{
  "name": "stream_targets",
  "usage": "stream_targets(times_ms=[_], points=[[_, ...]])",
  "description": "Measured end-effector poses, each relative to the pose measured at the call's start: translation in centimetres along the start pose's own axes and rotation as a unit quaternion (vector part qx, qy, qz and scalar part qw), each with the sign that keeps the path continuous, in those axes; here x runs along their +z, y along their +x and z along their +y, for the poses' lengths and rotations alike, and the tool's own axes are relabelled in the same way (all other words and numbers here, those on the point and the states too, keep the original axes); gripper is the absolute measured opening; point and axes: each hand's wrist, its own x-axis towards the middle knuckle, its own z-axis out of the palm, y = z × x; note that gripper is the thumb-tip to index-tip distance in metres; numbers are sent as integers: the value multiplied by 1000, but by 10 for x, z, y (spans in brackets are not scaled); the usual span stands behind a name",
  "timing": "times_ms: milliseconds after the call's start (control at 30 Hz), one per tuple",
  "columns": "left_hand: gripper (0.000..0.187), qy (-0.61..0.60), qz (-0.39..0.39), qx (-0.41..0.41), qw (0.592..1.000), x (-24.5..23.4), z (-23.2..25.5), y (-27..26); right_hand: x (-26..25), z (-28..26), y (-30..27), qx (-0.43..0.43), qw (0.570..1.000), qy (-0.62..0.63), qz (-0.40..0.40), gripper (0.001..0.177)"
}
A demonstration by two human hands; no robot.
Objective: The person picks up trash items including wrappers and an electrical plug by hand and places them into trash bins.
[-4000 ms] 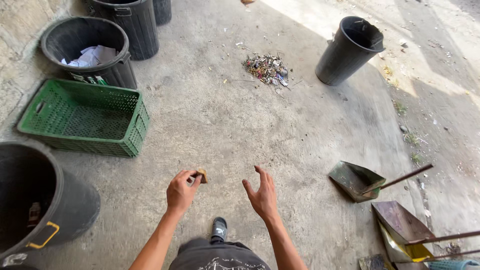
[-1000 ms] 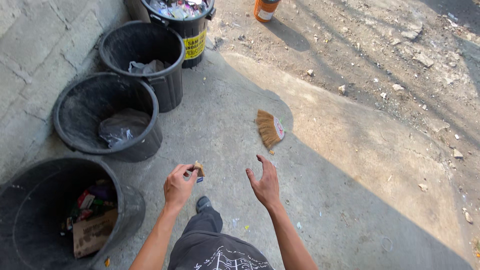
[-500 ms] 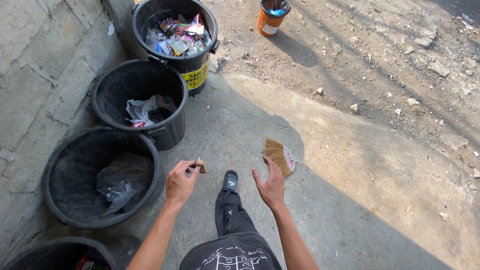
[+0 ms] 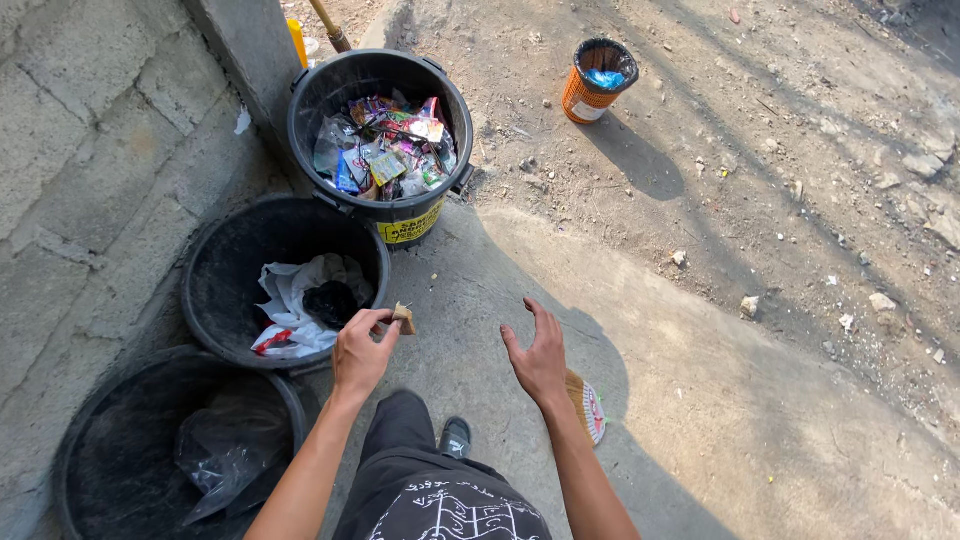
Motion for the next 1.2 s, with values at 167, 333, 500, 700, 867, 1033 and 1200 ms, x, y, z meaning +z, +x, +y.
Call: stream_targets(times_ms=[167, 333, 500, 700, 867, 1033, 1200], points=[[23, 19, 3, -37, 999, 22, -10, 116, 43, -5, 120, -28, 1000, 10, -7, 61], [22, 0, 9, -31, 999, 28, -21, 233, 87, -30, 230, -32, 999, 17, -28, 63], [25, 28, 3, -46, 999, 30, -32, 347, 102, -54, 309, -22, 999, 36, -25, 60], [28, 44, 49, 31, 997, 34, -33, 462, 111, -62, 373, 9, 999, 23, -27, 61], [29, 44, -5, -2, 999, 39, -22, 482, 108, -51, 395, 39, 999, 1, -36, 62], [29, 25, -71, 24, 997, 73, -9, 492, 92, -29, 396, 92, 995, -1, 26, 60], [25, 29, -116, 126, 985, 121, 28, 482, 55, -4, 360, 140, 986, -10, 89, 60]])
